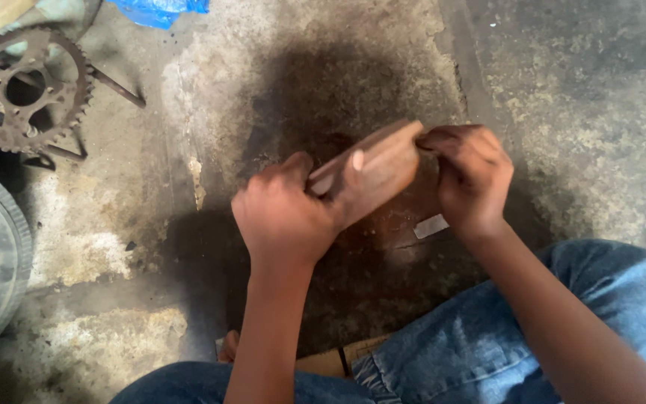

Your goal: The person scrubs a rusty metal brake drum with a green scouring pad, focusing on the edges and inner surfaces. They rotate the drum to access different areas and continue scrubbing the interior face.

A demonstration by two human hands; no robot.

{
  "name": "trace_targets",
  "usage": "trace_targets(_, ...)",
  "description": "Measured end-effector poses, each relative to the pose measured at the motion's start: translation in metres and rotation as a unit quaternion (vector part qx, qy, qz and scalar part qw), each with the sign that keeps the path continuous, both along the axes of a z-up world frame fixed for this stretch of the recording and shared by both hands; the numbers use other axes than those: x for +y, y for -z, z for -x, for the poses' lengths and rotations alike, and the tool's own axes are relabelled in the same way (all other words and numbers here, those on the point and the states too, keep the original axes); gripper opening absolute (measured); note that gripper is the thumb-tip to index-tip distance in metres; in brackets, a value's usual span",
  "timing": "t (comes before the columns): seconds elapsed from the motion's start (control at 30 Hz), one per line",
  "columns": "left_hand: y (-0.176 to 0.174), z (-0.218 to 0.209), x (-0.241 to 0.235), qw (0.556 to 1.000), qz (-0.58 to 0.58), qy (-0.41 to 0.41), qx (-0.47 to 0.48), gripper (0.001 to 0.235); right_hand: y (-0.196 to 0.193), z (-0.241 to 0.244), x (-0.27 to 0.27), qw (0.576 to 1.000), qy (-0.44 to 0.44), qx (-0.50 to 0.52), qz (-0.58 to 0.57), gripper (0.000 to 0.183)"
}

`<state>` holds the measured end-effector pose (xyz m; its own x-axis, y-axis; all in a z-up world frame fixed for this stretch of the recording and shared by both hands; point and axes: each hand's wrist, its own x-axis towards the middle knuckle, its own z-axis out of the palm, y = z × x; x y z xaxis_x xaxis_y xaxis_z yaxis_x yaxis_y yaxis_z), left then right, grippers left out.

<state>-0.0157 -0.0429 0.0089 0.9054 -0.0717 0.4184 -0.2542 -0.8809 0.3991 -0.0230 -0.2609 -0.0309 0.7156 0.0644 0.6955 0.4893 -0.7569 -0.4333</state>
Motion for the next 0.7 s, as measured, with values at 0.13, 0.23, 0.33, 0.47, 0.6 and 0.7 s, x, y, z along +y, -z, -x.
trace_targets(0.13,0.001,-0.004,-0.003,0.998,0.012,-0.007,-0.066,0.059,0.002,0.007,0.008,0.991,-0.073,-0.113,0.016,0.022)
trace_targets(0.23,0.0,0.002,-0.002,1.0,0.017,-0.009,-0.023,0.06,0.003,0.005,0.007,0.991,-0.073,-0.109,0.033,0.016)
trace_targets(0.33,-0.001,0.005,-0.003,1.0,0.009,-0.015,-0.011,0.061,0.006,0.0,0.009,0.997,-0.02,-0.071,-0.019,0.012)
trace_targets(0.47,0.006,-0.011,0.005,0.997,-0.032,0.001,-0.063,0.061,0.018,-0.004,0.008,0.982,-0.111,-0.154,-0.002,0.017)
trace_targets(0.6,0.002,0.0,0.001,1.0,0.015,-0.003,-0.007,0.059,0.018,-0.012,0.008,0.997,0.01,-0.021,-0.068,0.034)
trace_targets(0.7,0.003,0.0,0.0,0.994,-0.024,-0.031,0.103,0.068,0.021,0.008,0.015,0.99,-0.074,-0.111,-0.039,0.025)
